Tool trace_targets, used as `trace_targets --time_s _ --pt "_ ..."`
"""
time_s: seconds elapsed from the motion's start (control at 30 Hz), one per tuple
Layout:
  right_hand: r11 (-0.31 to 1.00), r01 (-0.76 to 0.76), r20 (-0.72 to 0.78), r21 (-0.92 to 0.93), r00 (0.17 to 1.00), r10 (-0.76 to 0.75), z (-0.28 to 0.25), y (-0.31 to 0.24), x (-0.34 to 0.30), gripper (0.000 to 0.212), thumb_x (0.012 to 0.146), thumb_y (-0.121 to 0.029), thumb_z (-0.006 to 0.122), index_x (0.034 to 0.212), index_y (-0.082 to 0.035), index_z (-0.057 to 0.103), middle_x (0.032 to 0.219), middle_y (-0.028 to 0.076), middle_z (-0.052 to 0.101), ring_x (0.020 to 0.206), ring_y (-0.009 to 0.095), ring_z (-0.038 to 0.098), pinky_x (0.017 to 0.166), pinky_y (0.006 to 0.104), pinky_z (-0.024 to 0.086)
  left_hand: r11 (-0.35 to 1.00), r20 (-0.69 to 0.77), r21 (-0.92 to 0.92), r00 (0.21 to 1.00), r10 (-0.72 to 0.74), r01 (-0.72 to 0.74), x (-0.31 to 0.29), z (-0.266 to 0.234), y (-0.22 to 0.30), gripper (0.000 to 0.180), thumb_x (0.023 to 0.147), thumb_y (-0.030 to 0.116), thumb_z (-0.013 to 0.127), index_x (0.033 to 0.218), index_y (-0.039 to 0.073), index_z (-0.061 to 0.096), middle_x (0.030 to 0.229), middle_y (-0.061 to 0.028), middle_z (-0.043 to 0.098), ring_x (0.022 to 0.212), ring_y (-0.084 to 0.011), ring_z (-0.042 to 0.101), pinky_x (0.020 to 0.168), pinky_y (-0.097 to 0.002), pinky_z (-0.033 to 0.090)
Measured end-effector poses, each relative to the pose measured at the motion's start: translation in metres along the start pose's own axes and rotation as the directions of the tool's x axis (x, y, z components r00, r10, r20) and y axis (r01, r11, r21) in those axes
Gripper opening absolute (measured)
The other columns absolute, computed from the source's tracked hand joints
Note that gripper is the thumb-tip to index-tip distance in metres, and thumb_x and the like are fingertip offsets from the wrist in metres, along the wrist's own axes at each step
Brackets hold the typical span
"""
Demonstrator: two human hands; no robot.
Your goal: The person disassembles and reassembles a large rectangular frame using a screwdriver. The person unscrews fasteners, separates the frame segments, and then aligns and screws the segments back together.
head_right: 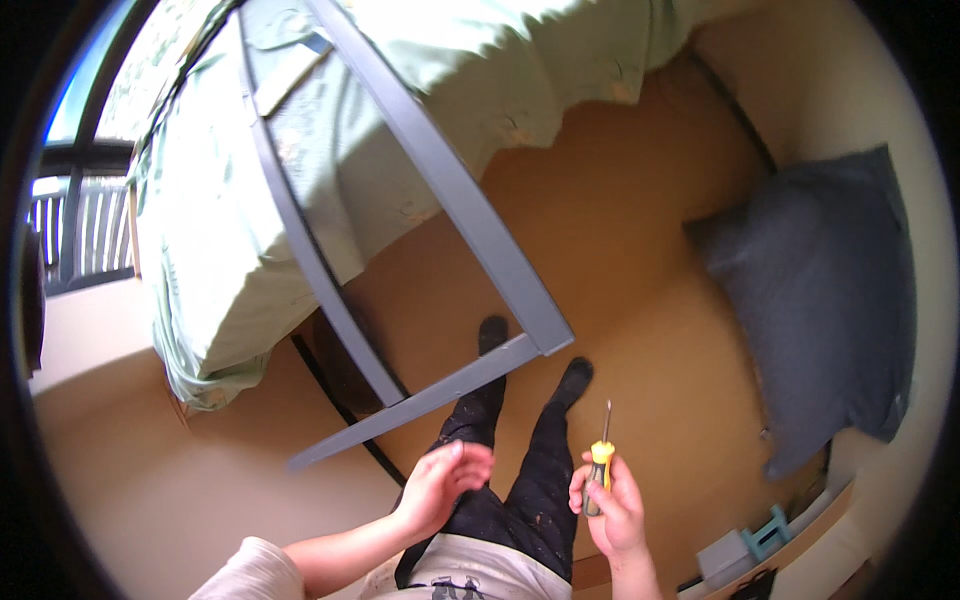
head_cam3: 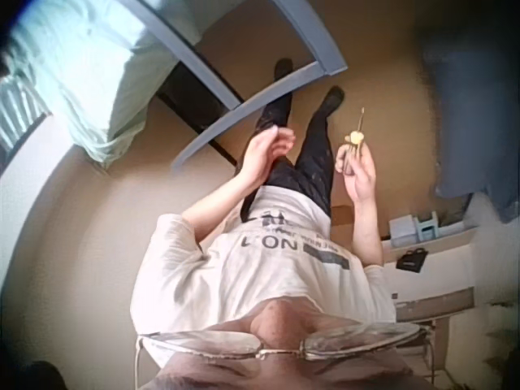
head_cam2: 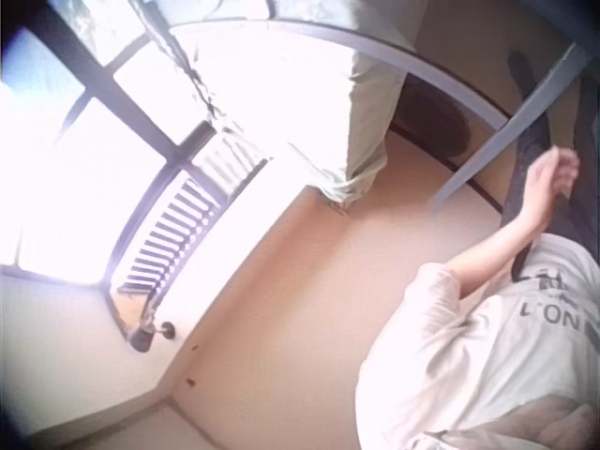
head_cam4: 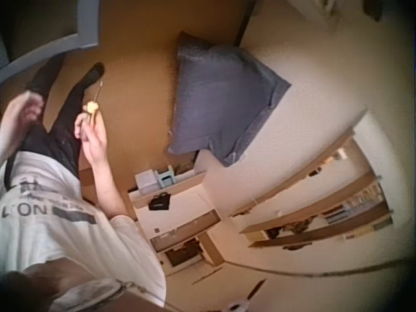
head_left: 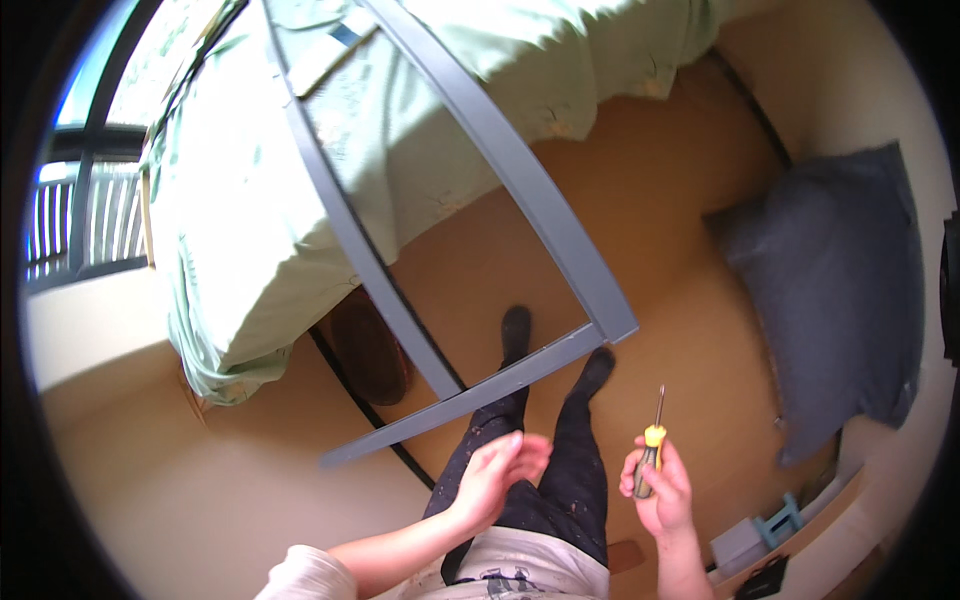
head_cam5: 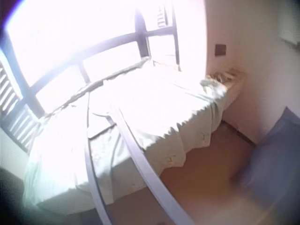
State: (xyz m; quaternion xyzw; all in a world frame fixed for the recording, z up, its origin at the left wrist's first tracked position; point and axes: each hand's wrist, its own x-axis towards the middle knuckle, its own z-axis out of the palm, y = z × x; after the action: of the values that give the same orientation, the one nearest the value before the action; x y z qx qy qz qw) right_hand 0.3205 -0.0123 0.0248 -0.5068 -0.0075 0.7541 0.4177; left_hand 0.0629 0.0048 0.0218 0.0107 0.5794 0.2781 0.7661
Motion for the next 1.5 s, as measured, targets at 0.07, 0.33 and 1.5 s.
trace_targets --time_s 0.07,0.33,1.5 --pt "0.997 0.004 -0.091 -0.080 0.996 -0.012 0.002 0.003 -0.025 0.032 0.094 -0.004 0.057 0.124 -0.002 0.049 0.095 0.013 0.061 0.078 0.019 0.060 0.068 0.0313 0.051 0.974 0.015 0.221 0.999 0.052 -0.054 -0.040 -0.030 0.006 0.035 0.105 0.027 0.050 0.111 -0.002 0.068 0.101 -0.0084 0.070 0.090 -0.0142 0.066 0.079 -0.0278 0.053" --pt "0.932 0.088 -0.169 -0.352 0.973 -0.156 0.041 -0.031 -0.054 0.022 0.093 -0.001 0.055 0.115 -0.005 0.052 0.090 0.008 0.062 0.075 0.018 0.063 0.065 0.0313 0.054 0.488 -0.196 0.709 0.523 0.829 -0.508 -0.043 -0.107 0.141 0.029 0.091 0.013 0.070 0.115 0.003 0.059 0.103 -0.0066 0.061 0.091 -0.0141 0.061 0.078 -0.0268 0.050" --pt "0.054 0.426 0.418 -0.903 0.901 -0.115 0.282 -0.209 0.340 0.038 0.092 -0.036 0.070 0.103 0.001 0.071 0.079 0.007 0.070 0.072 0.015 0.065 0.065 0.0317 0.052 0.820 -0.562 0.046 0.664 0.493 -0.570 0.109 -0.043 0.260 0.024 0.090 0.023 0.075 0.092 0.004 0.062 0.078 -0.0044 0.070 0.068 -0.0112 0.067 0.063 -0.0266 0.053"
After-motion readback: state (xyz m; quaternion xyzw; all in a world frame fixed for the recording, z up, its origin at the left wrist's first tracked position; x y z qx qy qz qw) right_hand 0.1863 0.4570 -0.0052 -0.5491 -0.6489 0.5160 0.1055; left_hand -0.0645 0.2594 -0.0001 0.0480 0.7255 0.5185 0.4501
